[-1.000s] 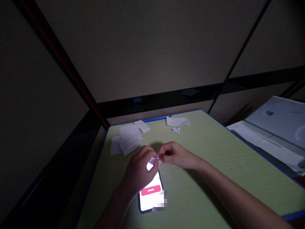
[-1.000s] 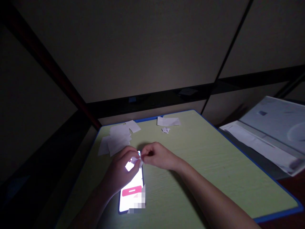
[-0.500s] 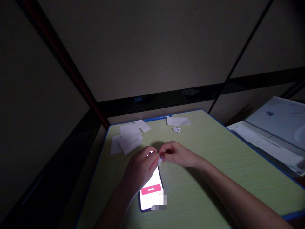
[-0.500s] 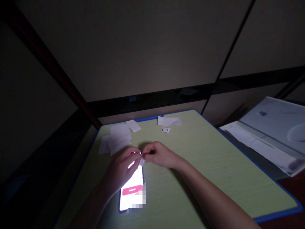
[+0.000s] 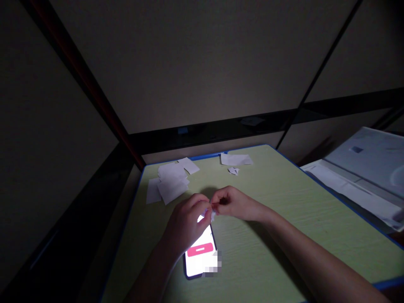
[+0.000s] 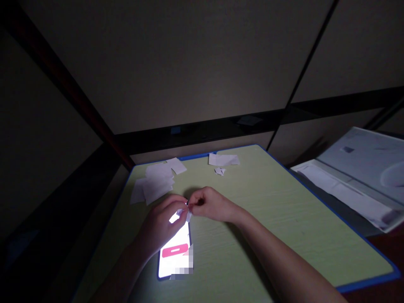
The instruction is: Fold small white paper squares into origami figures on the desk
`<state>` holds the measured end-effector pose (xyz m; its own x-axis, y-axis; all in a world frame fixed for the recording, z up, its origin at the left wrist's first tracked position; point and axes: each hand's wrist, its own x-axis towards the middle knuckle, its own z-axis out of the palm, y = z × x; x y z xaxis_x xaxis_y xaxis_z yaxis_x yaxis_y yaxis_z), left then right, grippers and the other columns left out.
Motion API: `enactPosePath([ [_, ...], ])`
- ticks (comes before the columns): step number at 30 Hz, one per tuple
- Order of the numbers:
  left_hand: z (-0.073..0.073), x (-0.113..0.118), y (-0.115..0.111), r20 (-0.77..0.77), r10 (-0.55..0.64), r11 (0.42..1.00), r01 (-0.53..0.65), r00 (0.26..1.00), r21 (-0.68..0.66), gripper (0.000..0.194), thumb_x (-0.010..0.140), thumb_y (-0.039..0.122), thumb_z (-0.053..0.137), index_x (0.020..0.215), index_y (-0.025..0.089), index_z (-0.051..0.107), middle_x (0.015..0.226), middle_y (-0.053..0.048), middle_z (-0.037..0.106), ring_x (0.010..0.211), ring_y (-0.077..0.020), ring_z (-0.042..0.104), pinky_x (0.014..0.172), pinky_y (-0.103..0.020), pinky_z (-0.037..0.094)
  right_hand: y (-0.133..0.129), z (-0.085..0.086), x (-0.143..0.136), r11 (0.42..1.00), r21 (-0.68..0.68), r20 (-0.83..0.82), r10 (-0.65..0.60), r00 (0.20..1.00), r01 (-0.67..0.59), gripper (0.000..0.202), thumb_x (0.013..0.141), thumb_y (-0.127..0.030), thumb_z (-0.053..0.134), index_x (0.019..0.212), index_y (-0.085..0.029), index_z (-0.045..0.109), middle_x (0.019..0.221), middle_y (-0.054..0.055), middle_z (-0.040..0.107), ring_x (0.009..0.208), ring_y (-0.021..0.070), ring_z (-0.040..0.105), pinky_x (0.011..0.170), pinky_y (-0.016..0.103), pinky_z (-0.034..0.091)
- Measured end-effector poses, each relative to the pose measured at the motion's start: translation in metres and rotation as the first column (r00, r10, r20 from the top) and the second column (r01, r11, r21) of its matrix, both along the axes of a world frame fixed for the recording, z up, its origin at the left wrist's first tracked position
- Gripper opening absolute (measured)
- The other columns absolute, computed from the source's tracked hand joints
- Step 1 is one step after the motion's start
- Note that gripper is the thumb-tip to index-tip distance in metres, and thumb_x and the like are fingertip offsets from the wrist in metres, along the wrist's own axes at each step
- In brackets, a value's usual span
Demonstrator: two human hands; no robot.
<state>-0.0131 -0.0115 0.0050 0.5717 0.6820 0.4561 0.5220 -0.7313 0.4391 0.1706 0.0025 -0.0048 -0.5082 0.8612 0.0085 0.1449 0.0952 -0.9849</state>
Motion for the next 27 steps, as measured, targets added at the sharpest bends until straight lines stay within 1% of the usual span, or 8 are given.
enactPosePath([
  [4, -0.003, 0.003, 0.000, 0.086, 0.031, 0.996, -0.023, 0.996, -0.090, 0.011, 0.074, 0.008, 0.051, 0.077, 0.017, 0.056, 0.082, -0.004, 0.059, 0.074, -0.0136, 0.055, 0.066, -0.025, 0.044, -0.001, 0.000, 0.000, 1.000, 0.029, 0.028, 0.009, 1.000, -0.010, 0.005, 0.069, -0.012, 0.055, 0.067, -0.012, 0.059, 0.059, -0.004, 0.052, 0.054, 0.0074, 0.045, 0.053, 0.021, 0.035],
  [8, -0.009, 0.005, 0.002, 0.158, 0.098, 0.984, -0.072, 0.983, -0.163, 0.009, 0.072, 0.008, 0.053, 0.073, 0.017, 0.055, 0.070, -0.001, 0.056, 0.063, -0.0116, 0.052, 0.057, -0.023, 0.041, -0.001, -0.001, -0.001, 0.997, 0.077, 0.064, 0.009, 0.998, -0.014, 0.005, 0.071, -0.012, 0.055, 0.069, -0.013, 0.059, 0.060, -0.004, 0.052, 0.055, 0.0078, 0.045, 0.052, 0.021, 0.035],
  [12, -0.015, 0.005, 0.004, 0.236, 0.195, 0.952, -0.126, 0.952, -0.279, 0.013, 0.071, 0.011, 0.055, 0.082, 0.018, 0.058, 0.071, 0.000, 0.061, 0.061, -0.0107, 0.054, 0.056, -0.021, 0.042, -0.003, 0.000, -0.002, 0.998, 0.069, 0.032, -0.005, 0.999, 0.003, 0.007, 0.072, -0.012, 0.054, 0.075, -0.014, 0.060, 0.063, -0.003, 0.055, 0.057, 0.0087, 0.047, 0.055, 0.022, 0.037],
  [16, -0.020, 0.004, 0.008, 0.273, 0.261, 0.917, -0.149, 0.926, -0.370, 0.006, 0.074, 0.019, 0.056, 0.078, 0.018, 0.060, 0.066, 0.001, 0.062, 0.058, -0.0114, 0.056, 0.054, -0.021, 0.043, -0.005, 0.005, -0.005, 0.997, 0.073, 0.010, -0.039, 0.999, 0.038, 0.008, 0.075, -0.014, 0.053, 0.077, -0.013, 0.061, 0.064, -0.002, 0.055, 0.058, 0.0090, 0.046, 0.055, 0.023, 0.037],
  [18, -0.021, 0.004, 0.009, 0.298, 0.292, 0.893, -0.148, 0.909, -0.424, 0.005, 0.074, 0.021, 0.056, 0.076, 0.017, 0.059, 0.066, 0.000, 0.062, 0.059, -0.0119, 0.056, 0.054, -0.022, 0.044, -0.005, 0.007, -0.006, 0.995, 0.081, -0.019, -0.061, 0.998, 0.062, 0.009, 0.075, -0.013, 0.053, 0.077, -0.013, 0.061, 0.065, -0.002, 0.054, 0.059, 0.0091, 0.046, 0.055, 0.022, 0.037],
  [23, -0.018, 0.005, 0.012, 0.326, 0.365, 0.849, -0.168, 0.872, -0.500, 0.009, 0.074, 0.024, 0.056, 0.072, 0.016, 0.057, 0.063, 0.000, 0.059, 0.058, -0.0120, 0.055, 0.053, -0.022, 0.043, -0.005, 0.009, -0.009, 0.992, 0.080, -0.066, -0.090, 0.994, 0.095, 0.008, 0.073, -0.012, 0.055, 0.079, -0.013, 0.060, 0.067, -0.002, 0.053, 0.061, 0.0094, 0.047, 0.057, 0.022, 0.037],
  [27, -0.014, 0.007, 0.011, 0.342, 0.376, 0.840, -0.161, 0.861, -0.519, 0.006, 0.072, 0.022, 0.057, 0.071, 0.016, 0.055, 0.063, 0.000, 0.059, 0.058, -0.0118, 0.054, 0.054, -0.022, 0.042, -0.005, 0.006, -0.010, 0.994, 0.052, -0.110, -0.095, 0.989, 0.101, 0.008, 0.076, -0.018, 0.056, 0.080, -0.012, 0.060, 0.065, -0.002, 0.051, 0.060, 0.0091, 0.045, 0.055, 0.022, 0.035],
])
